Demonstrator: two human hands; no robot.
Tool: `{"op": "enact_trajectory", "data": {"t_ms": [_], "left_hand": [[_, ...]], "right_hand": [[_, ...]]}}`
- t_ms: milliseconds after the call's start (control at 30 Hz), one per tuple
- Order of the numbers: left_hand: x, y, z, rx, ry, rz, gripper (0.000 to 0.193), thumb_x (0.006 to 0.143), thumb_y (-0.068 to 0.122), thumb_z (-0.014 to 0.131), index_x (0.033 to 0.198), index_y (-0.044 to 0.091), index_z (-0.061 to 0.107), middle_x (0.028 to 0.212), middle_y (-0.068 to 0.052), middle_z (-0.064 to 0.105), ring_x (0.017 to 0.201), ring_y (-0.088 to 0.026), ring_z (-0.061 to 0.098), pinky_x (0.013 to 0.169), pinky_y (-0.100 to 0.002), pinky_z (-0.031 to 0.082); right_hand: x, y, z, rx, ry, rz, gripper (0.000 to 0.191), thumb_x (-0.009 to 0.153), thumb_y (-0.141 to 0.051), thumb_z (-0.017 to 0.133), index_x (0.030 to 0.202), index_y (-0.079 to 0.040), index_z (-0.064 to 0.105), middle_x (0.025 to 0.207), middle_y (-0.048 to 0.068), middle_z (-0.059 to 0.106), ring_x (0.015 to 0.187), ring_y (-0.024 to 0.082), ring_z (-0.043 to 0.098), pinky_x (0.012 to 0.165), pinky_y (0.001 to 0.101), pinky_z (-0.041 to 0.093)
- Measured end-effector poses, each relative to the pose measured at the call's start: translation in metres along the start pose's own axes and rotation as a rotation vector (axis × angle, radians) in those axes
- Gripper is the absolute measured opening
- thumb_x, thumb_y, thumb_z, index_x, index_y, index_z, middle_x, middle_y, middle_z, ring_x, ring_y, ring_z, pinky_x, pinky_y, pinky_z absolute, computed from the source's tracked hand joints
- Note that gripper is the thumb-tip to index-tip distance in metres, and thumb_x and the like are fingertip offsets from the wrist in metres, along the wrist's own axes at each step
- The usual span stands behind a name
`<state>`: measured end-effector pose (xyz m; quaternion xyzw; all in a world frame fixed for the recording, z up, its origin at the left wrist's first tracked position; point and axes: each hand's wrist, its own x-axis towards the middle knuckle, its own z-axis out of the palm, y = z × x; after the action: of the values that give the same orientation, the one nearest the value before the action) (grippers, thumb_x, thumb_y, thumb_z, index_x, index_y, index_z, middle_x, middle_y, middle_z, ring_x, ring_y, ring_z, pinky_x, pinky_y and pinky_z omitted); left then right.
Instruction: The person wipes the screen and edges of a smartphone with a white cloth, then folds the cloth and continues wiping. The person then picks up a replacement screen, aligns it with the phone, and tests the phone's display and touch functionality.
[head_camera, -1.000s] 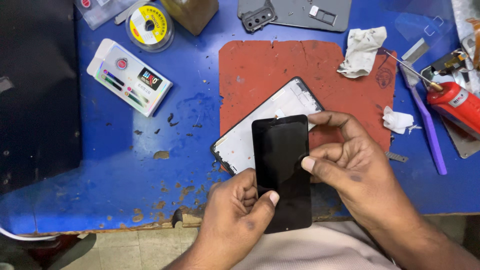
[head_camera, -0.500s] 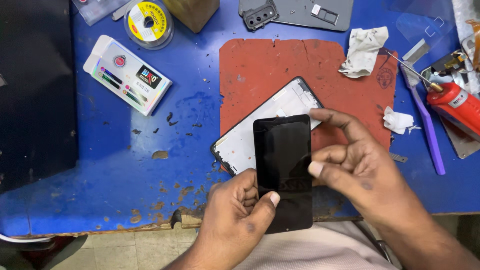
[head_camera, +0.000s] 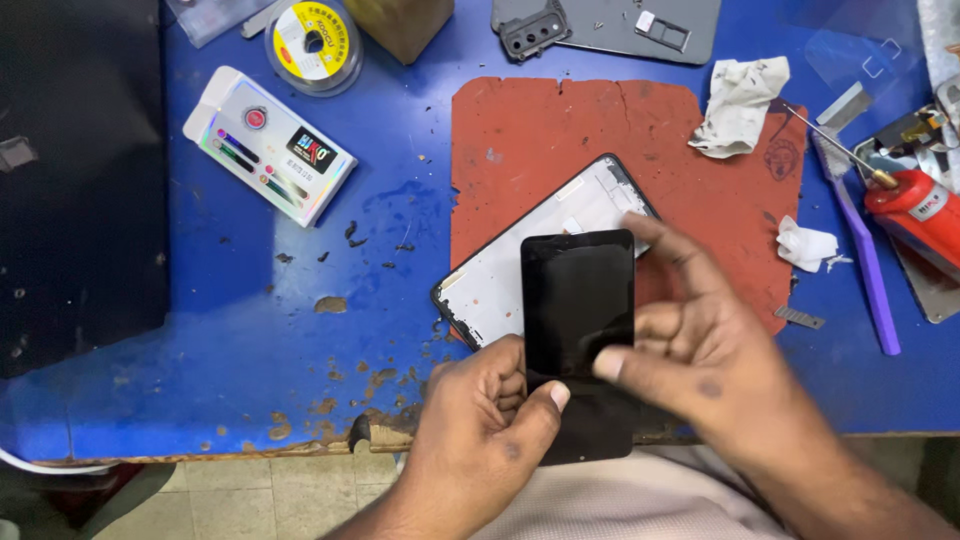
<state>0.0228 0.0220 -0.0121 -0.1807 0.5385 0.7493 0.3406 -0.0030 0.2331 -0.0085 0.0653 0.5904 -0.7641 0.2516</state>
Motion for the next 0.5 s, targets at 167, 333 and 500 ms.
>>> {"op": "enact_trajectory", "data": {"t_ms": [167,333,500], "left_hand": [[-0.001,0.002,0.000,0.195,0.043,0.065,0.004,0.091,0.000,0.068,0.089,-0.004,0.067,0.066,0.004,0.058,0.056,0.001,0.045,0.045,-0.020,0.035],[-0.001,0.003,-0.001,0.115,0.039,0.004,0.004,0.091,0.000,0.067,0.089,-0.003,0.066,0.066,0.004,0.059,0.055,0.002,0.046,0.045,-0.020,0.035],[0.001,0.003,-0.003,0.098,0.011,0.032,0.003,0.091,0.001,0.067,0.090,-0.002,0.066,0.066,0.005,0.060,0.055,0.002,0.047,0.045,-0.020,0.035]], "right_hand": [[0.001,0.000,0.015,-0.017,0.065,0.037,0.095,0.080,0.012,0.070,0.162,-0.007,0.024,0.111,0.013,0.076,0.099,0.017,0.074,0.086,0.0309,0.059],[0.004,-0.001,0.015,-0.007,0.068,0.067,0.094,0.080,0.012,0.070,0.162,-0.004,0.026,0.112,0.016,0.076,0.103,0.018,0.074,0.089,0.0326,0.059],[0.007,0.001,0.021,0.070,-0.063,-0.054,0.099,0.085,0.014,0.070,0.166,-0.007,0.017,0.121,0.015,0.071,0.113,0.018,0.070,0.096,0.0327,0.055]]}}
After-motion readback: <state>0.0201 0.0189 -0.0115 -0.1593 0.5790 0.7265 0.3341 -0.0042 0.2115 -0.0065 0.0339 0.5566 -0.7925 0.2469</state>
